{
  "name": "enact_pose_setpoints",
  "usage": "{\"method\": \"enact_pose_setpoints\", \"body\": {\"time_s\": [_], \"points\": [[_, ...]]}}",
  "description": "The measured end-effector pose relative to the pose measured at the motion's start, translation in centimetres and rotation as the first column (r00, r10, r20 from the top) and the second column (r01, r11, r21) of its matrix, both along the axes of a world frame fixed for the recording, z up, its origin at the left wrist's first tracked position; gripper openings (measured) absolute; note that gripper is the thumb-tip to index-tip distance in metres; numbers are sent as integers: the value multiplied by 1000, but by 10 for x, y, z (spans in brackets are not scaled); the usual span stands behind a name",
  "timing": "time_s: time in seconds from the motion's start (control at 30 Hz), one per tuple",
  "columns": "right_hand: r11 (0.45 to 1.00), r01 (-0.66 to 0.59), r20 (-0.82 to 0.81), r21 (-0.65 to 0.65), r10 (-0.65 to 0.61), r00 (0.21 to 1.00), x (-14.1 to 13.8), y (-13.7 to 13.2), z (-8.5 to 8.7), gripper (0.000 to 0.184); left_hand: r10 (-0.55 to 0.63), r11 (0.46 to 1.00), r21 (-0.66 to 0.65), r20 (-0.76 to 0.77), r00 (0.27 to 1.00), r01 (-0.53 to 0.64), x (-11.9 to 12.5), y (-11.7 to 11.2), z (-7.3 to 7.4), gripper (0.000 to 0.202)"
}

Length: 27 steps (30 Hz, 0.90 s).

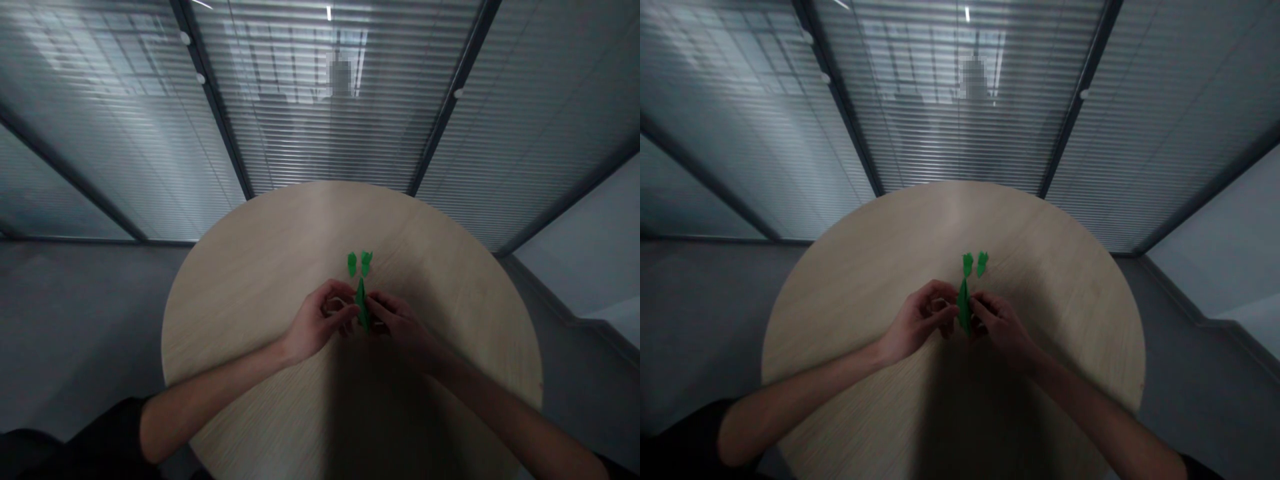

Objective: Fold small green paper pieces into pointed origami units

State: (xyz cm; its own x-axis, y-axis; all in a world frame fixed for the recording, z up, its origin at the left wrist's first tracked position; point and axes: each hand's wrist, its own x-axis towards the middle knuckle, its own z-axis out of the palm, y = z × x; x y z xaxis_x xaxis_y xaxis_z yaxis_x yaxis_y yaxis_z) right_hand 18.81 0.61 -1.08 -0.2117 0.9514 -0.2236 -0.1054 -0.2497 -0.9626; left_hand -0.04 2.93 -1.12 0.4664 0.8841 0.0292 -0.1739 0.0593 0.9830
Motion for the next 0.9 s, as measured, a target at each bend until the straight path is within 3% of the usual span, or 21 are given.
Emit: {"method": "enact_pose_setpoints", "body": {"time_s": [0.3,0.5,0.6,0.9], "points": [[995,76,64,66,-80,995,2,0,5,41,-70,998,4,83,994,70,-3,-2,-1,56],[986,140,74,91,-147,986,1,-1,4,38,-82,995,52,-44,996,85,-4,-2,-3,44],[986,125,87,115,-135,987,1,0,4,37,-91,995,35,-108,990,96,-4,-2,-4,44],[989,59,71,133,-69,995,2,0,1,35,-96,995,26,-95,991,99,-3,-2,-6,45]]}}
